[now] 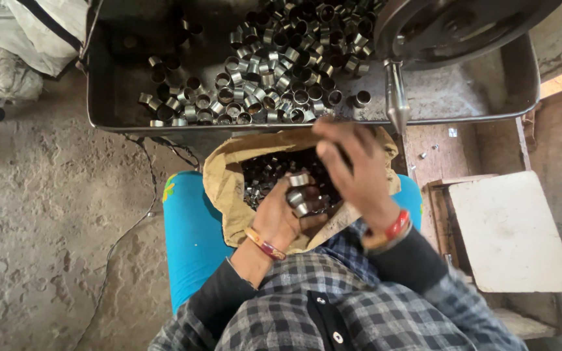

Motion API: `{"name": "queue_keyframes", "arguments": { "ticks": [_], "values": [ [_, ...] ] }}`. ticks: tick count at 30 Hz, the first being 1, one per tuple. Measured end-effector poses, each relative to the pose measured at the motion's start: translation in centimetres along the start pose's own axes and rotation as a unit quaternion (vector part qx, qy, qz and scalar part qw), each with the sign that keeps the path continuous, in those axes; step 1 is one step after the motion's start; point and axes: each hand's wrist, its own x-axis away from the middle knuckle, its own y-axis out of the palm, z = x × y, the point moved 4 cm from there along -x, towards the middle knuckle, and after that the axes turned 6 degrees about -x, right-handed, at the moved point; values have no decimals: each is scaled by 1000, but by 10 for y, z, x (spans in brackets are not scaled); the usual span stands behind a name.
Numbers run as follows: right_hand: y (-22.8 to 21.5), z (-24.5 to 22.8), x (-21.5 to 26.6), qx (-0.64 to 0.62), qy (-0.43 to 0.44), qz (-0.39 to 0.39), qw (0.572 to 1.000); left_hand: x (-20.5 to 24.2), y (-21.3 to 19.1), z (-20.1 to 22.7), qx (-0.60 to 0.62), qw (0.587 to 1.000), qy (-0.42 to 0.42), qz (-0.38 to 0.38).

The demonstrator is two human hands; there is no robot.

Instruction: The person operates a manual lever on a metalworking machine, then repeatedly picks small cylindrical metal parts from a tray and places them into a cloth bag. The person handles the parts by hand and transfers them in small batches.

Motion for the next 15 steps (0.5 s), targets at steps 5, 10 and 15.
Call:
{"name": "queue_keyframes", "arguments": {
  "ticks": [5,10,15],
  "values": [
    [0,90,-85,212,-58,-4,976,-9,-25,-3,9,999,38,20],
    [5,178,-115,287,2,-29,958,-16,-52,-1,10,997,59,57],
    [-19,171,-110,153,94,8,984,-21,-67,0,-6,994,63,92]
  ]
}}
